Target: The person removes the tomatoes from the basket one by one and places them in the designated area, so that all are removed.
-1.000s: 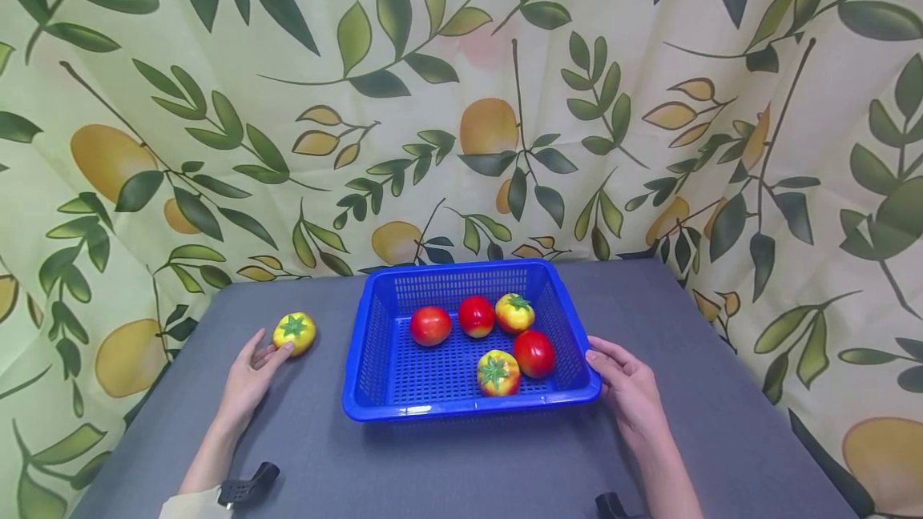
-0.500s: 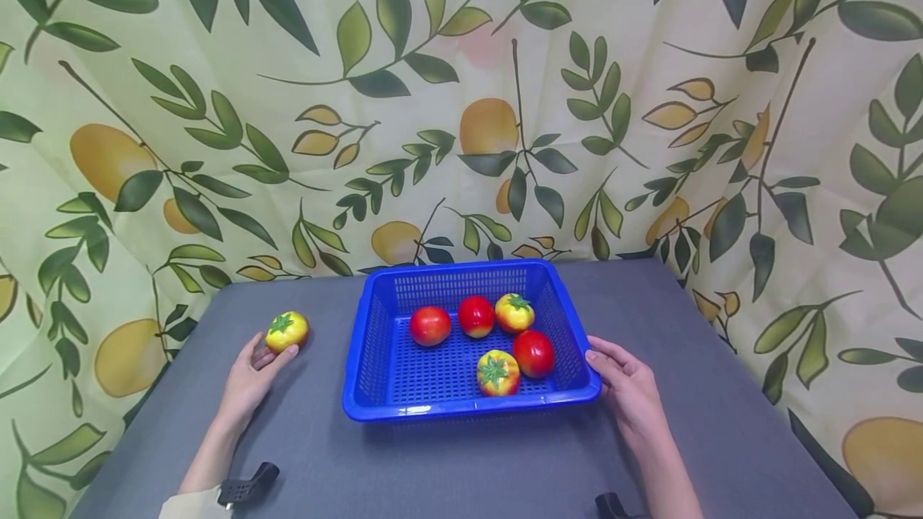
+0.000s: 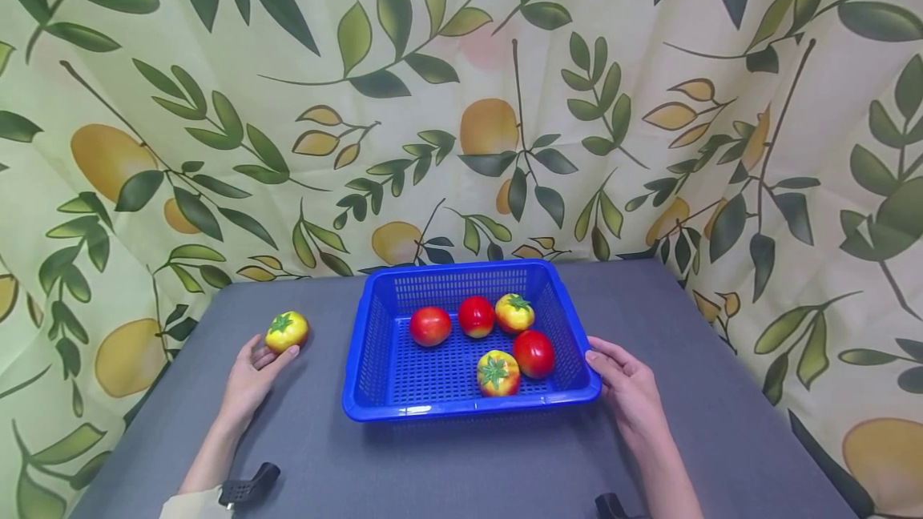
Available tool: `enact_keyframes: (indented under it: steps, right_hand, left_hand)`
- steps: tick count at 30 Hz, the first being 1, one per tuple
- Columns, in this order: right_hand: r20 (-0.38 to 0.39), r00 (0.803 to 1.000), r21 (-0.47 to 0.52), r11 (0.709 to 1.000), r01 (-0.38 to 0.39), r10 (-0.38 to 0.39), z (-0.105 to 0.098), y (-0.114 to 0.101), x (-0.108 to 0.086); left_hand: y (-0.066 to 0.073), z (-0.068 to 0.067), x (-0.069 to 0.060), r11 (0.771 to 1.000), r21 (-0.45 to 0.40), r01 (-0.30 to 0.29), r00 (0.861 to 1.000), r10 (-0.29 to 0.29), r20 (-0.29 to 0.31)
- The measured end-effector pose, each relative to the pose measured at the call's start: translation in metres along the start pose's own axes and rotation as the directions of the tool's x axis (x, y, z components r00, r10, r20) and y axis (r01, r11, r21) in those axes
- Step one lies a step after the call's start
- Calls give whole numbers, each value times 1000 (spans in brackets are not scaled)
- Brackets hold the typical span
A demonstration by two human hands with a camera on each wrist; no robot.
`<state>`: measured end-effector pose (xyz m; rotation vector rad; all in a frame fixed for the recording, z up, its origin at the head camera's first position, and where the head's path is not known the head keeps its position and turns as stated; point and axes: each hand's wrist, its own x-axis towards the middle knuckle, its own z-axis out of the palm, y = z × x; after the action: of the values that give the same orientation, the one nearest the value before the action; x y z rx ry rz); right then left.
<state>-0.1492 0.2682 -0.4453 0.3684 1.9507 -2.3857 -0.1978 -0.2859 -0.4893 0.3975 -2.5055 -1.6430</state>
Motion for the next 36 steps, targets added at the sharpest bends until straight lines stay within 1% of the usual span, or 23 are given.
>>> enact_keyframes:
  steps: [4, 9, 11, 13, 16, 18, 20, 21, 22, 25, 28, 29, 31, 33, 36]
  right_hand:
    - [2, 1000, -5, 1000, 11, -11, 0, 0, -1]
    - [7, 1000, -11, 1000, 23, -23, 0, 1, -1]
    - [6, 1000, -11, 1000, 23, -23, 0, 1, -1]
    - [5, 1000, -12, 1000, 24, -24, 0, 1, -1]
    - [5, 1000, -9, 1000, 25, -25, 0, 1, -1]
    - [7, 1000, 0, 1000, 27, -27, 0, 1, -1]
    - [10, 1000, 9, 1000, 30, -30, 0, 2, -1]
    - [11, 999, 12, 999, 31, -31, -1, 3, -1]
    - [13, 999, 15, 999, 33, -33, -1, 3, -1]
    - [15, 999, 17, 999, 36, -36, -1, 4, -2]
    - [13, 999, 23, 999, 30, -30, -2, 4, -2]
    - [12, 1000, 25, 999, 27, -27, -2, 4, -3]
    - [13, 1000, 25, 999, 22, -22, -2, 2, -3]
    - [14, 1000, 21, 1000, 21, -22, -1, 2, -3]
    - [19, 999, 14, 999, 29, -29, 0, 3, -2]
  left_hand:
    - [1, -1, 1, 1000, -25, 8, 1000, -8, -1]
    - [6, -7, -1, 999, -28, 16, 1000, -16, 2]
    - [10, -9, -2, 1000, -29, 13, 1000, -14, -17]
    - [16, -10, -3, 1000, -21, -1, 998, 0, -57]
    - [30, -10, -9, 999, 9, -48, 989, 49, -140]
    - [45, -7, -15, 994, 21, -105, 978, 107, -178]
    - [62, -1, -24, 984, 18, -177, 965, 178, -192]
    - [70, 3, -28, 977, 15, -214, 959, 213, -186]
    - [78, 8, -34, 968, 19, -249, 952, 249, -177]
    - [100, 25, -51, 939, 16, -344, 932, 344, -118]
    - [121, 44, -68, 910, 3, -414, 910, 414, -30]
    - [128, 51, -73, 901, -16, -433, 901, 434, 5]
    - [140, 64, -84, 891, -42, -453, 888, 455, 70]
    - [148, 78, -93, 884, -52, -465, 872, 467, 144]
    - [154, 98, -103, 872, -48, -486, 837, 481, 259]
